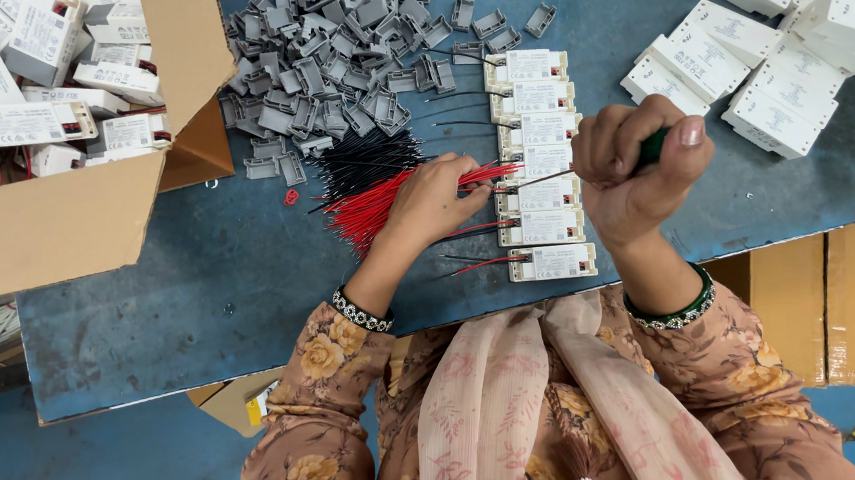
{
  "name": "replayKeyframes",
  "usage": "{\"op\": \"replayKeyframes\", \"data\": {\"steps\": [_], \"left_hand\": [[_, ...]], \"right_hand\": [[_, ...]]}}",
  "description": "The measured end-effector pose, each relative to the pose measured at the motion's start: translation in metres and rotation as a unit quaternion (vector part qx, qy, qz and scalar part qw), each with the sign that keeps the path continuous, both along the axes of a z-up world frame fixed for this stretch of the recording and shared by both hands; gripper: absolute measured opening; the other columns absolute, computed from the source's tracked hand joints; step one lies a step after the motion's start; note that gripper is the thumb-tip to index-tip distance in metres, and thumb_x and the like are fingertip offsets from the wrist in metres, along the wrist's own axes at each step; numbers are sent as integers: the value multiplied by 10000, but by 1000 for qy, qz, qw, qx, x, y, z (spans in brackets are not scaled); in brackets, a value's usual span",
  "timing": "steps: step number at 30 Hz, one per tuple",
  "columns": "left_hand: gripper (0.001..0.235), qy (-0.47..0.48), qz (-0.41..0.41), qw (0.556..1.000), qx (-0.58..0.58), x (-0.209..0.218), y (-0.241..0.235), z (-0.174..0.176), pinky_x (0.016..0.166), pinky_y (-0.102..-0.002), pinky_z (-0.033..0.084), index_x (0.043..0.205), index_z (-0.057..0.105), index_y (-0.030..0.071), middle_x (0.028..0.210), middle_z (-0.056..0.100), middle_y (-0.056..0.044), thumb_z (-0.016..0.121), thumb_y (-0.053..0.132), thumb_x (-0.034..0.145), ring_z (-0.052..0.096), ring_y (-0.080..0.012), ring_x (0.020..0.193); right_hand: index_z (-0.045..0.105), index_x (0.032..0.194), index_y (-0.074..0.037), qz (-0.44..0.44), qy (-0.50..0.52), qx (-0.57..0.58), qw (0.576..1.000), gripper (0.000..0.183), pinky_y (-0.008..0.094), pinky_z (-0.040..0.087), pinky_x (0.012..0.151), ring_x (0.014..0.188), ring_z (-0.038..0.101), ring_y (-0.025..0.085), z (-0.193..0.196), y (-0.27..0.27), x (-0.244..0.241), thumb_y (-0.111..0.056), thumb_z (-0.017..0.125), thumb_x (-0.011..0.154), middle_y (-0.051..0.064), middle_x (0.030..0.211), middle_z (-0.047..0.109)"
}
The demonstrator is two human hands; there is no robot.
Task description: The person assembles small white electrical components by inserting red and black wires into terminal blocks and securing them with a screwdriver. The person then stacks the completed units on the table.
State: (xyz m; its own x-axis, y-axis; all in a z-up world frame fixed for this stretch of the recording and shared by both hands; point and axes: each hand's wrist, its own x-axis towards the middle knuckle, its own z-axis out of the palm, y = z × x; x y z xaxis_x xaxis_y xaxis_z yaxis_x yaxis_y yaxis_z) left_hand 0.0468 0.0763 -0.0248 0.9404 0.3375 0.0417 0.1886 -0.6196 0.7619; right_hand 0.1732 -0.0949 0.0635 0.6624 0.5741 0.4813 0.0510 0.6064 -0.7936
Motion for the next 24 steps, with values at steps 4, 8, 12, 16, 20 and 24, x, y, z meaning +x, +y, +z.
{"op": "replayKeyframes", "data": {"steps": [4,8,12,16,20,24], "left_hand": [[270,2,-4,1000,-3,1,0,1,718,-478,512,981,710,52,901,680,-144,735,292,859,674,-372,863],[266,3,-5,1000,-2,0,0,1,723,-479,513,967,706,48,895,681,-142,735,288,857,674,-370,862],[263,-14,-5,1000,15,1,-1,0,728,-483,511,956,703,46,889,677,-147,741,284,851,668,-376,871],[256,9,-1,1000,10,3,-3,-1,722,-483,512,950,707,55,894,677,-143,736,287,848,671,-371,861],[254,8,4,1000,12,4,-3,0,722,-484,513,947,709,56,897,678,-141,735,288,848,673,-372,861],[262,9,5,1000,14,4,-3,0,717,-488,512,952,706,52,899,675,-147,734,290,844,670,-378,859]], "right_hand": [[339,713,-63,-6,-5,-4,1000,657,282,181,411,410,191,97,1,2,-1,-570,437,1119,57,494,288],[330,704,-58,-21,-13,-5,1000,652,285,176,403,404,188,96,2,3,-4,-547,443,1120,57,489,281],[330,748,-66,-23,-20,-11,999,623,279,169,398,404,191,91,4,3,-4,-555,452,1113,53,489,281],[325,732,-70,-31,-21,-19,999,638,268,155,388,405,192,83,4,5,-3,-565,470,1107,46,491,271],[322,732,-69,-34,-15,-17,999,640,269,155,386,402,186,78,4,6,-3,-567,475,1103,43,487,269],[324,698,-59,-29,10,-18,999,671,275,159,393,406,183,90,4,9,-2,-564,481,1110,51,496,272]]}}
